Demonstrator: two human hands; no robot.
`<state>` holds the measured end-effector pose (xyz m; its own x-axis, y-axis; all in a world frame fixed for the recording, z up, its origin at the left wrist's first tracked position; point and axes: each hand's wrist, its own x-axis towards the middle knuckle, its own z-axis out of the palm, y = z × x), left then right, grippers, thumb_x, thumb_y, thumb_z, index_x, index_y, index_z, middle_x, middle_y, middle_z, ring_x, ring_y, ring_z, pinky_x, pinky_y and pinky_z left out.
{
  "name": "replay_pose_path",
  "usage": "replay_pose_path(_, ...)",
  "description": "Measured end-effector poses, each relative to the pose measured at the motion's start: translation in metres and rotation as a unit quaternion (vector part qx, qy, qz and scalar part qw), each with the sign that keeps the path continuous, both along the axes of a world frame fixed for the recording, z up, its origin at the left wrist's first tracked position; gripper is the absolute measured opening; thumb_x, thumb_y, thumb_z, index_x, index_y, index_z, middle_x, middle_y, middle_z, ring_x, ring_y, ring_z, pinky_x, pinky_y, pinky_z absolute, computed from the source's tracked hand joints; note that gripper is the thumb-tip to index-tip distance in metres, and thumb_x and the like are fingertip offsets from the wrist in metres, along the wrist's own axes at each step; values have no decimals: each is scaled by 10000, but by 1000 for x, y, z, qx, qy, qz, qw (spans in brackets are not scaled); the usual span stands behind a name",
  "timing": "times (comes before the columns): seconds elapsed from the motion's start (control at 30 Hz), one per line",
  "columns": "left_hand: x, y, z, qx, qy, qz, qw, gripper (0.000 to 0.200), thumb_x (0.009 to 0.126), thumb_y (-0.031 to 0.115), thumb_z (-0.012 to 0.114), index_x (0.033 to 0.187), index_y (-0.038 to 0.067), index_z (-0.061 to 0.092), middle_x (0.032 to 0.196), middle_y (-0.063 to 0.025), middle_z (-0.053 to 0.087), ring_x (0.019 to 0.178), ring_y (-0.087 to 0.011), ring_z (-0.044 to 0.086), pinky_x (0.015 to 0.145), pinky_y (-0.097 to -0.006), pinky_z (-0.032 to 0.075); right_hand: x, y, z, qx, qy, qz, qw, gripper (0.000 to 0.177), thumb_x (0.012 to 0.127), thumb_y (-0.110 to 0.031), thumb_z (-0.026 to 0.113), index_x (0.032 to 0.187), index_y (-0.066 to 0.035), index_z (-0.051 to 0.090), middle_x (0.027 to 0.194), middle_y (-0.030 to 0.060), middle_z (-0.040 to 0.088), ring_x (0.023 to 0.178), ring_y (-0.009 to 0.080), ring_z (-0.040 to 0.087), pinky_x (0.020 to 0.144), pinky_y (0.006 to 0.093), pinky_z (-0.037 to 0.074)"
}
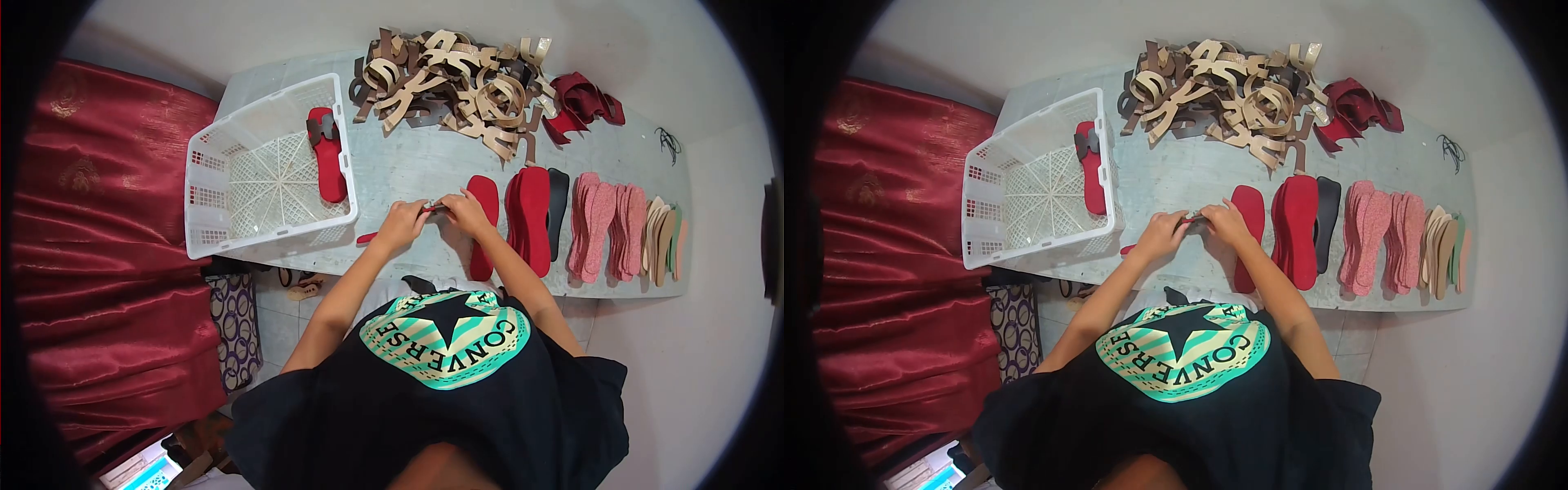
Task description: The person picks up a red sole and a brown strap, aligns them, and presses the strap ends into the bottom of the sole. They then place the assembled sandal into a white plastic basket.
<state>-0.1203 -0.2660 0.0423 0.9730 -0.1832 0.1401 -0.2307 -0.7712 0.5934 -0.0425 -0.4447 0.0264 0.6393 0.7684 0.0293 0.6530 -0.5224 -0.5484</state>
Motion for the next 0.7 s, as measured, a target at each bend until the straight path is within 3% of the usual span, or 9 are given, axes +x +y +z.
replay_pose_path(0.03, 6, 3, 8, -56, 73, -16, 996, 366, 773, 255, 578, 1031, -1, 536, 837, -153, 606, 803, -304, 588, 735, -377, 430, 5, 3, 4, -19, 9, 3, 1000, 252, 669, -54, 581, 912, -115, 558, 873, 39, 590, 912, 206, 550, 939, 446, 322)
replay_pose_path(0.13, 13, 6, 28, -43, 76, -15, 996, 418, 730, 283, 627, 1029, 3, 543, 773, -164, 606, 725, -323, 593, 642, -366, 456, 13, 10, 17, -16, 11, 27, 999, 259, 661, -44, 576, 910, -108, 552, 856, 56, 594, 881, 223, 554, 931, 446, 332)
replay_pose_path(0.27, 13, 0, 29, -53, 74, 11, 996, 426, 707, 276, 651, 1022, 7, 553, 825, -169, 610, 745, -322, 593, 650, -366, 461, 18, 12, 26, -5, 1, 41, 999, 214, 675, -65, 590, 881, -103, 552, 820, 49, 597, 851, 231, 562, 924, 438, 340)
replay_pose_path(0.37, 13, -3, 27, -80, 57, 48, 994, 410, 697, 262, 660, 1015, 21, 568, 864, -165, 613, 758, -324, 592, 666, -370, 460, 16, 14, 37, -17, 29, 36, 999, 225, 694, -104, 613, 901, -106, 525, 760, 43, 596, 812, 229, 573, 922, 429, 343)
replay_pose_path(0.43, 14, -2, 23, -85, -67, 50, 993, 389, 698, 257, 658, 1016, 47, 581, 879, -160, 612, 766, -326, 590, 666, -368, 461, 16, 15, 39, 26, 33, 13, 999, 307, 704, -135, 634, 963, -119, 470, 699, 41, 585, 760, 230, 575, 876, 399, 367)
replay_pose_path(0.47, 13, -2, 20, -85, -67, 50, 993, 389, 698, 257, 658, 1016, 47, 581, 879, -160, 612, 766, -326, 590, 666, -368, 461, 15, 15, 39, 26, 33, 13, 999, 307, 704, -135, 634, 963, -119, 470, 699, 41, 585, 760, 230, 575, 876, 399, 367)
replay_pose_path(0.63, 13, 0, 53, -58, 135, 87, 985, 342, 712, 269, 652, 986, 72, 601, 823, -142, 623, 720, -301, 596, 635, -347, 459, 14, 18, 59, 73, 52, 13, 996, 421, 686, -92, 649, 1021, -131, 397, 658, 63, 564, 721, 263, 556, 774, 366, 378)
replay_pose_path(0.7, 14, 2, 51, -70, 132, 88, 985, 327, 714, 259, 656, 971, 64, 604, 799, -130, 627, 689, -269, 602, 622, -331, 457, 16, 18, 67, 87, 61, 19, 994, 427, 682, -88, 651, 1019, -123, 390, 660, 73, 569, 715, 265, 558, 740, 358, 393)
